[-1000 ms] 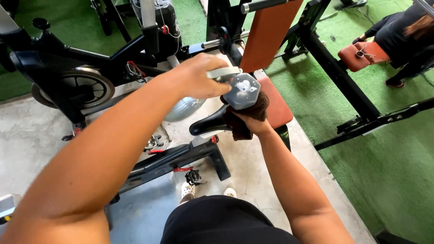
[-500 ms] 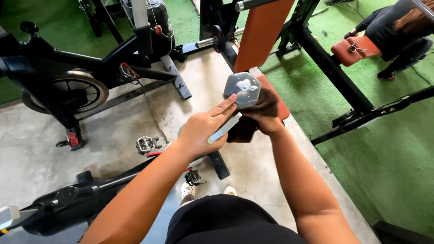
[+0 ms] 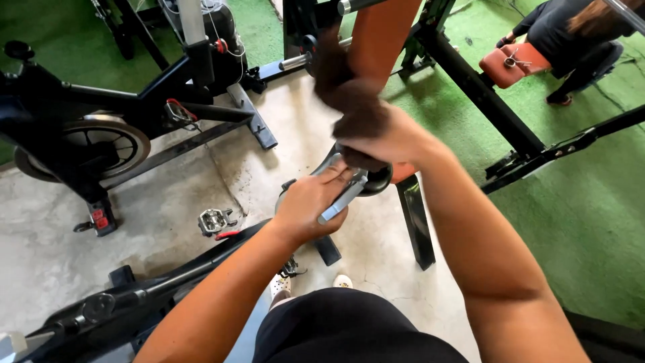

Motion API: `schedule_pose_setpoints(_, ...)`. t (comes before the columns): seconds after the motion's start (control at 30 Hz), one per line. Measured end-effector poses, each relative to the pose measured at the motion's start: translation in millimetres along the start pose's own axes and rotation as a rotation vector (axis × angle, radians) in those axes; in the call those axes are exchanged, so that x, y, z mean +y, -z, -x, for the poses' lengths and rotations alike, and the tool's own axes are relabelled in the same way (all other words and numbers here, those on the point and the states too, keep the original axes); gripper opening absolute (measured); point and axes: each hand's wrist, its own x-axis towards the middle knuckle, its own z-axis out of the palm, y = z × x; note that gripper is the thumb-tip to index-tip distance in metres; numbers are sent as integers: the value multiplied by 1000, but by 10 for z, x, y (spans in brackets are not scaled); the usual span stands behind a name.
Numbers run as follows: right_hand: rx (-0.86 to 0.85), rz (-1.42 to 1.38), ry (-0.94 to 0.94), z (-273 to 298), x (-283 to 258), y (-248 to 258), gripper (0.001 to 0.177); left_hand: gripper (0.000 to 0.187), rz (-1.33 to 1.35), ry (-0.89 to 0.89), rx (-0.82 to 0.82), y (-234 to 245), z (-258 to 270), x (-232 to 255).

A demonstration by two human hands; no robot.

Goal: Cleaning dumbbells and gym machine seats using a spray bottle and a cloth.

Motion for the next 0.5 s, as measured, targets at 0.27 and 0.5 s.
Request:
schedule_pose_setpoints(0.27, 218, -90, -473, -418, -305, 100, 36, 70, 12, -7, 22, 123, -95, 54)
schedule_pose_setpoints(0.5, 586, -346, -502, -425, 695, -288, 21, 70, -11, 47, -18, 178, -172, 90)
